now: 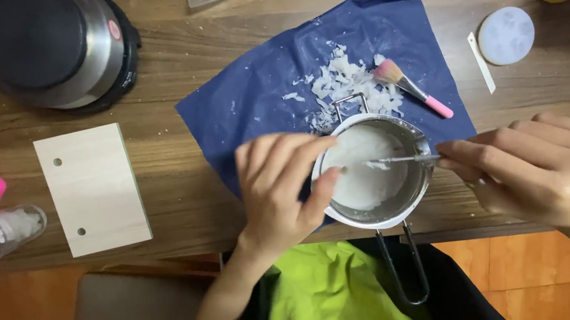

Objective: Stirring melting wax in a small metal pot on a workbench.

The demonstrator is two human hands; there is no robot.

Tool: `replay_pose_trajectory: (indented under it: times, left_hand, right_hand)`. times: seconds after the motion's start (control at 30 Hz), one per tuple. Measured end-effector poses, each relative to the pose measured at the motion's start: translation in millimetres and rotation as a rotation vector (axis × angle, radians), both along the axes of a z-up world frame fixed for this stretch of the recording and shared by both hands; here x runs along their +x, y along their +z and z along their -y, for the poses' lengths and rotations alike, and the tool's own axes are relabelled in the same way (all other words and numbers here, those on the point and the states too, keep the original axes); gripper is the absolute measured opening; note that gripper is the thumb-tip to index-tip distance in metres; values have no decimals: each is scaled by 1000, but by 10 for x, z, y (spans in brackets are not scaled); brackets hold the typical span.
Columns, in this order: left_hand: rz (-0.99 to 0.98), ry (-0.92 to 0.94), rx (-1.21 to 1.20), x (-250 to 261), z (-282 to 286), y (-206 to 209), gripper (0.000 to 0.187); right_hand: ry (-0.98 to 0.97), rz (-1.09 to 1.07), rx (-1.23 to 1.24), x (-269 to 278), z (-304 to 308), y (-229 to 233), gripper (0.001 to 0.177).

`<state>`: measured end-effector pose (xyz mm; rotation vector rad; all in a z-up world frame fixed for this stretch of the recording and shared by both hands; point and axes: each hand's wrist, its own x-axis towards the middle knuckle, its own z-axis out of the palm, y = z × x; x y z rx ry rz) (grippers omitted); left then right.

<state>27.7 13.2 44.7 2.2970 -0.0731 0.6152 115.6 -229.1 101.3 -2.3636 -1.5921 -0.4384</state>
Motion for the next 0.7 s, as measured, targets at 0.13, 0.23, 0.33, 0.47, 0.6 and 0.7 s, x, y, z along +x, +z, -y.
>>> replay_pose_trajectory:
  times: [0.13,0.23,0.33,0.47,0.6,0.7]
  left_hand:
    - [24,-230,-175,227,45,84,22]
    - [47,-261,-225,321,34,69,17]
    - [80,-252,-162,354,-63,37,13]
    - [99,-48,101,396,-269,-7,8]
    - [-48,-21,106,391,-288,-189,9]
    - [-112,-54,154,375,-240,-237,16]
  right_hand:
    - [-11,47,53,29,-79,-64,11]
    - [-27,80,71,36,-152,-41,13]
    - [-61,63,46,6,-72,-58,20]
    - [-203,128,-310,-93,-29,32,12]
    - [-145,88,-537,-308,12,-213,19]
    - [-61,144,-650,-399,-61,-212,24]
